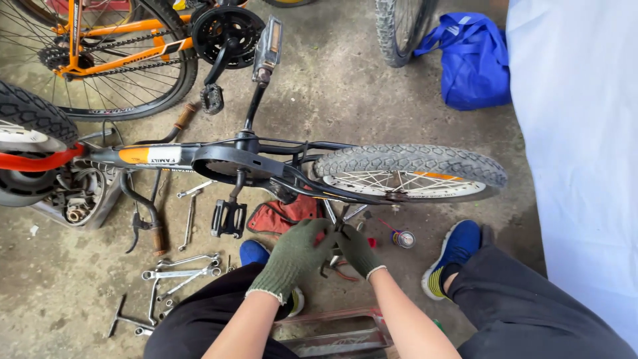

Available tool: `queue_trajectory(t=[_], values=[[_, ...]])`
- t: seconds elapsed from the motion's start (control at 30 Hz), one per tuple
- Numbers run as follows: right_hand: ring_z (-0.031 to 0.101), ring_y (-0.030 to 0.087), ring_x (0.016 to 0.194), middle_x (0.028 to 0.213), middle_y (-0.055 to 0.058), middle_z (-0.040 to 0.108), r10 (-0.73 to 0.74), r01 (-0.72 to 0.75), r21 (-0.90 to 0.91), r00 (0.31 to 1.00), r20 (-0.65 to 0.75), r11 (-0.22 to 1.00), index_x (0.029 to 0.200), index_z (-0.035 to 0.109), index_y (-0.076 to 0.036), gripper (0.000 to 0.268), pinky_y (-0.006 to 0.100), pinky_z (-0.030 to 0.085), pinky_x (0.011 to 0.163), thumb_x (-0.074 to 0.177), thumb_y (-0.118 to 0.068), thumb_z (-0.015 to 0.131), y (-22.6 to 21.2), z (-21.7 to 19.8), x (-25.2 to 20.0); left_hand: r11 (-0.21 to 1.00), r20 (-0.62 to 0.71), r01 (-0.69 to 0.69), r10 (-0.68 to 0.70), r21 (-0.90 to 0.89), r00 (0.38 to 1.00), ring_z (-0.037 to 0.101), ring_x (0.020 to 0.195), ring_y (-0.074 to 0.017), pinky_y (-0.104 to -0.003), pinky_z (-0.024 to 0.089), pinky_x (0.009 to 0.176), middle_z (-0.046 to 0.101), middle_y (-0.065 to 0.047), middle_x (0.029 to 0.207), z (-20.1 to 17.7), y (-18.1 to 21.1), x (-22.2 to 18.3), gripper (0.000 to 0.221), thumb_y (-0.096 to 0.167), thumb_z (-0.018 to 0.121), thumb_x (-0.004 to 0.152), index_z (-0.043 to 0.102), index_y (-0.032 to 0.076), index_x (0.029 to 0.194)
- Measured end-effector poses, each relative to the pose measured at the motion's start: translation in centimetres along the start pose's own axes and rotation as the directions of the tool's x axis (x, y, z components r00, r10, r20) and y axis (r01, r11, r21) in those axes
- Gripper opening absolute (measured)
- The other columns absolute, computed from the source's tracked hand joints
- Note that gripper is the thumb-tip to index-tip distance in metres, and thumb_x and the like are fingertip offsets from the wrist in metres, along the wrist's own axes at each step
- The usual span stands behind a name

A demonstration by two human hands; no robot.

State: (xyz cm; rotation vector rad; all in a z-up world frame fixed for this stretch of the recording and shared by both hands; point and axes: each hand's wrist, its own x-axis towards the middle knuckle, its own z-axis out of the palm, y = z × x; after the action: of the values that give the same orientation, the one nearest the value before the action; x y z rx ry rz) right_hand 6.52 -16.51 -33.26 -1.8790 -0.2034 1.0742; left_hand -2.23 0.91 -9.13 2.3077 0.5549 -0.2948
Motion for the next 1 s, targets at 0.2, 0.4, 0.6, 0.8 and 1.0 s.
queue_trajectory(t=[0.2,0.4,0.6,0.8,1.0], values=[[0.059,0.039,0.13,0.136,0.021,0.065,0.021,0.001,-0.161,0.991,0.13,0.987,0.142,0.058,-0.007,0.051,0.05,0.046,0.112,0.097,-0.03,0.057,-15.2,-0.8,-8.0,0.973,0.077,0.212,-0.205,-0.093,0.976,0.06,0.127,-0.0389,-0.061,0.032,0.112,0.062,-0.017,0.136,5.7,-2.6,0.4,0.059,0.06,0.051,0.095,0.052,0.026,0.143],[0.064,0.03,0.125,0.13,0.012,0.071,0.04,-0.016,-0.131,0.983,0.177,0.991,0.135,0.068,-0.016,0.044,0.045,0.049,0.108,0.093,-0.026,0.062,-16.5,-2.1,-10.3,0.818,0.215,0.368,-0.301,-0.442,0.929,0.056,0.134,-0.0374,-0.056,0.04,0.117,0.059,-0.019,0.143,3.0,2.4,-1.0,0.066,0.058,0.054,0.094,0.047,0.022,0.149],[0.072,0.022,0.088,0.1,0.013,0.078,0.012,-0.011,-0.007,0.958,0.287,1.0,0.118,0.078,-0.01,0.032,0.038,0.061,0.083,0.089,-0.024,0.076,-14.9,-5.2,-7.6,0.771,0.296,0.43,-0.321,-0.469,0.9,0.059,0.129,-0.0356,-0.047,0.048,0.11,0.062,-0.018,0.141,-1.4,4.1,-2.4,0.061,0.049,0.056,0.094,0.051,0.022,0.148],[0.072,0.023,0.071,0.085,0.02,0.074,0.323,-0.328,-0.031,0.901,0.291,0.944,0.111,0.075,0.001,0.037,0.031,0.061,0.063,0.085,-0.025,0.078,-9.9,-6.0,-5.4,0.835,0.202,0.397,-0.344,-0.382,0.917,0.053,0.136,-0.0401,-0.054,0.028,0.12,0.064,-0.018,0.138,-3.0,3.8,-2.7,0.054,0.045,0.054,0.096,0.057,0.02,0.144],[0.07,0.022,0.101,0.103,0.008,0.074,0.377,-0.397,-0.176,0.916,-0.135,0.901,0.105,0.078,-0.021,0.032,0.034,0.054,0.092,0.084,-0.045,0.073,7.4,0.9,2.8,0.855,0.189,0.429,-0.388,-0.292,0.902,0.06,0.129,-0.0357,-0.055,0.034,0.117,0.072,-0.012,0.126,-7.9,6.8,-4.0,0.048,0.049,0.064,0.09,0.064,0.027,0.132]])
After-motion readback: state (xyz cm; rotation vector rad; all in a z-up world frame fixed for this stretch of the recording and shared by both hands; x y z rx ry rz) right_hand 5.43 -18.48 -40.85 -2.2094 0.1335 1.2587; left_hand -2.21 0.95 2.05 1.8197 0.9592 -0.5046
